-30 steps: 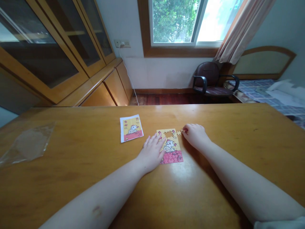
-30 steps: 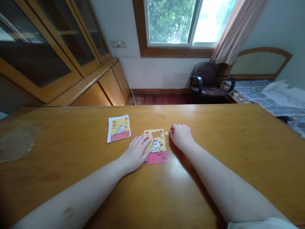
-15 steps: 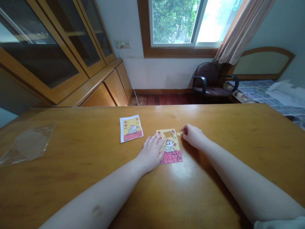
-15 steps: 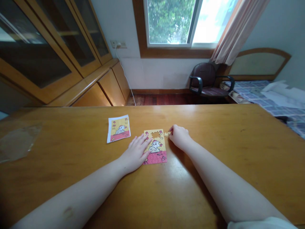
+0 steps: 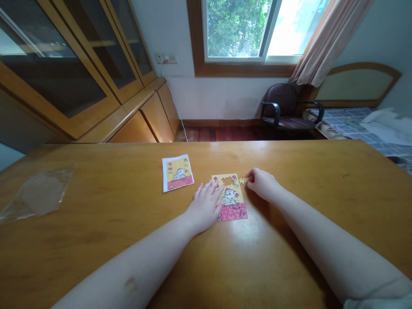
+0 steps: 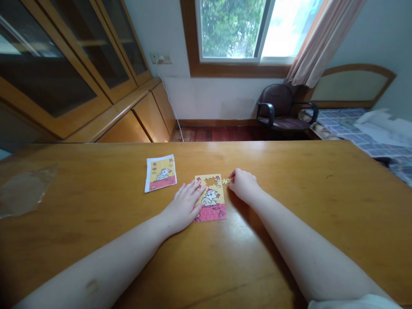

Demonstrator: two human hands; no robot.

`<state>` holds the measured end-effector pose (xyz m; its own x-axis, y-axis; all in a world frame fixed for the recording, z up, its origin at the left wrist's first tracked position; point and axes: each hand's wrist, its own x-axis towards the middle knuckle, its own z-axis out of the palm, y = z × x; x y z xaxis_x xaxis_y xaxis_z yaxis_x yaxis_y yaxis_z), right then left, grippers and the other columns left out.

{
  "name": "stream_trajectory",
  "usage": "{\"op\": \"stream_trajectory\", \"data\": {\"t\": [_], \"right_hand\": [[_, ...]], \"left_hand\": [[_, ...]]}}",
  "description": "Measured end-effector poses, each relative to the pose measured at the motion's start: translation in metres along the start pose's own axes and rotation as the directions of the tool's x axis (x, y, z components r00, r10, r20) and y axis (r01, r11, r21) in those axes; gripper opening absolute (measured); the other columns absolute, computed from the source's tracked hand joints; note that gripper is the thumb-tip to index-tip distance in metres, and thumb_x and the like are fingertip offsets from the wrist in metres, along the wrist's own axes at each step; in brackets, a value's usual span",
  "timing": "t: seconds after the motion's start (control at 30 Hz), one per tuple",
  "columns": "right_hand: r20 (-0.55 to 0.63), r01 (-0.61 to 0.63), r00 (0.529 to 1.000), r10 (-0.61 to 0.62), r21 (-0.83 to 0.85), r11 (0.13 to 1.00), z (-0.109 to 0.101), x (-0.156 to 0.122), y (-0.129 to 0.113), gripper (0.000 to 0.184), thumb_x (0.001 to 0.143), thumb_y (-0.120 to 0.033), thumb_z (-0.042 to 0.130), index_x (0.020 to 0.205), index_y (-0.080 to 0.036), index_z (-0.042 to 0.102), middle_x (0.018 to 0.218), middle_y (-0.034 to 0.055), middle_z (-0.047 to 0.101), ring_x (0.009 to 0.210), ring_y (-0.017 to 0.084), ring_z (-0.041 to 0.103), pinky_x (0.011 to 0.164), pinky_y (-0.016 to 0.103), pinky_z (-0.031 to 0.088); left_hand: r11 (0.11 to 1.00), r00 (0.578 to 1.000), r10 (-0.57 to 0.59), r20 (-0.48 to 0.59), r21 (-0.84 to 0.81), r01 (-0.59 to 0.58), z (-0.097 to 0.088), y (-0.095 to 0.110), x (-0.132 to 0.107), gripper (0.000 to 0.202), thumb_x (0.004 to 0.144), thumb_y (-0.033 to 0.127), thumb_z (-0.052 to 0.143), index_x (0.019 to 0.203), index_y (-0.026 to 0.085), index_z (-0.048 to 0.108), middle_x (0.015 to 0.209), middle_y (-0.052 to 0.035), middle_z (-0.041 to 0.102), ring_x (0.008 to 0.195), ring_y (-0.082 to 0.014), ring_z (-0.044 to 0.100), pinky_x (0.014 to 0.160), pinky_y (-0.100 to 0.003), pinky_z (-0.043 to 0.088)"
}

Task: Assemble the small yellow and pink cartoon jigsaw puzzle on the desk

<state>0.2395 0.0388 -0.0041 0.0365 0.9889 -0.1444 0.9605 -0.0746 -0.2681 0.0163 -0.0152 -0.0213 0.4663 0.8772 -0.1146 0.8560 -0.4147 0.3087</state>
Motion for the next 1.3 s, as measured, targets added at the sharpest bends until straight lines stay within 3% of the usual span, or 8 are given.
{"op": "stream_trajectory", "data": {"t": [0.17, 0.33, 0.43, 0.57, 0.7, 0.9, 1.1, 1.3], "right_hand": [[0.031, -0.002, 1.000, 0.000, 0.065, 0.998, -0.001, -0.002, -0.002, 0.025, 0.070, -0.015, 0.060, 0.094, -0.020, 0.064, 0.090, 0.0029, 0.070, 0.085, 0.018, 0.061, 0.069, 0.026, 0.039], [-0.007, 0.028, 1.000, -0.029, -0.063, 0.998, -0.003, 0.000, 0.002, 0.017, 0.078, -0.021, 0.056, 0.086, -0.023, 0.070, 0.092, 0.0056, 0.071, 0.088, 0.022, 0.062, 0.074, 0.031, 0.041], [-0.077, 0.128, 0.988, -0.133, -0.068, 0.989, -0.003, 0.000, 0.004, 0.018, 0.083, -0.024, 0.054, 0.087, -0.025, 0.072, 0.095, 0.0040, 0.071, 0.093, 0.023, 0.060, 0.080, 0.033, 0.041], [-0.067, 0.317, 0.948, -0.312, 0.109, 0.942, 0.000, -0.005, -0.001, 0.017, 0.083, -0.023, 0.059, 0.088, -0.027, 0.074, 0.092, 0.0020, 0.072, 0.090, 0.018, 0.061, 0.083, 0.028, 0.043], [-0.015, 0.345, 0.935, -0.355, 0.276, 0.897, 0.006, -0.011, -0.007, 0.011, 0.078, -0.024, 0.064, 0.084, -0.026, 0.074, 0.085, 0.0002, 0.072, 0.079, 0.015, 0.063, 0.075, 0.025, 0.046], [-0.107, 0.512, 0.858, -0.502, 0.229, 0.828, 0.018, -0.008, -0.009, 0.007, 0.079, -0.026, 0.067, 0.079, -0.024, 0.074, 0.082, 0.0015, 0.071, 0.081, 0.015, 0.061, 0.081, 0.027, 0.043], [-0.193, 0.561, 0.826, -0.530, 0.196, 0.804, 0.022, -0.007, -0.006, 0.009, 0.080, -0.026, 0.066, 0.079, -0.022, 0.073, 0.081, 0.0032, 0.069, 0.079, 0.017, 0.060, 0.078, 0.030, 0.043], [-0.332, 0.461, 0.865, -0.375, 0.234, 0.856, 0.018, 0.007, 0.011, 0.014, 0.083, -0.024, 0.056, 0.079, -0.020, 0.069, 0.078, 0.0038, 0.067, 0.076, 0.018, 0.058, 0.071, 0.030, 0.044]], "left_hand": [[1.000, 1.000, 0.005, -0.008, -0.004, -0.005, 0.001, 0.000, 0.000, 0.054, 0.090, 0.036, 0.038, 0.142, 0.022, 0.035, 0.153, -0.0089, 0.026, 0.142, -0.0256, 0.018, 0.115, -0.050, 0.014], [1.000, 1.000, 0.006, -0.011, -0.007, -0.006, 0.001, -0.001, 0.000, 0.054, 0.090, 0.037, 0.038, 0.142, 0.023, 0.034, 0.153, -0.0085, 0.025, 0.142, -0.0259, 0.019, 0.115, -0.050, 0.015], [1.000, 1.000, 0.000, -0.004, -0.005, 0.000, 0.000, 0.000, 0.000, 0.054, 0.090, 0.037, 0.038, 0.142, 0.023, 0.034, 0.153, -0.0085, 0.026, 0.142, -0.0261, 0.019, 0.115, -0.049, 0.014], [1.000, 1.000, -0.008, 0.011, 0.001, 0.008, -0.002, 0.001, 0.000, 0.054, 0.090, 0.037, 0.038, 0.143, 0.023, 0.034, 0.153, -0.0084, 0.025, 0.142, -0.0263, 0.018, 0.115, -0.050, 0.014], [1.000, 1.000, -0.010, 0.013, 0.002, 0.010, -0.002, 0.002, 0.000, 0.054, 0.091, 0.036, 0.037, 0.143, 0.022, 0.033, 0.154, -0.0085, 0.024, 0.142, -0.0262, 0.018, 0.116, -0.049, 0.014], [1.000, 1.000, -0.008, 0.004, -0.001, 0.008, -0.001, 0.002, 0.000, 0.054, 0.090, 0.036, 0.038, 0.143, 0.023, 0.033, 0.153, -0.0083, 0.025, 0.142, -0.0258, 0.018, 0.116, -0.049, 0.014], [0.999, 0.999, -0.006, -0.034, -0.034, 0.005, 0.001, -0.001, 0.001, 0.056, 0.088, 0.036, 0.043, 0.141, 0.022, 0.036, 0.152, -0.0091, 0.027, 0.140, -0.0259, 0.022, 0.115, -0.049, 0.016], [0.996, 0.982, 0.030, -0.186, -0.079, -0.046, -0.001, 0.002, -0.002, 0.046, 0.087, 0.029, 0.047, 0.132, 0.019, 0.048, 0.145, -0.0104, 0.041, 0.133, -0.0249, 0.036, 0.113, -0.046, 0.025]]}}
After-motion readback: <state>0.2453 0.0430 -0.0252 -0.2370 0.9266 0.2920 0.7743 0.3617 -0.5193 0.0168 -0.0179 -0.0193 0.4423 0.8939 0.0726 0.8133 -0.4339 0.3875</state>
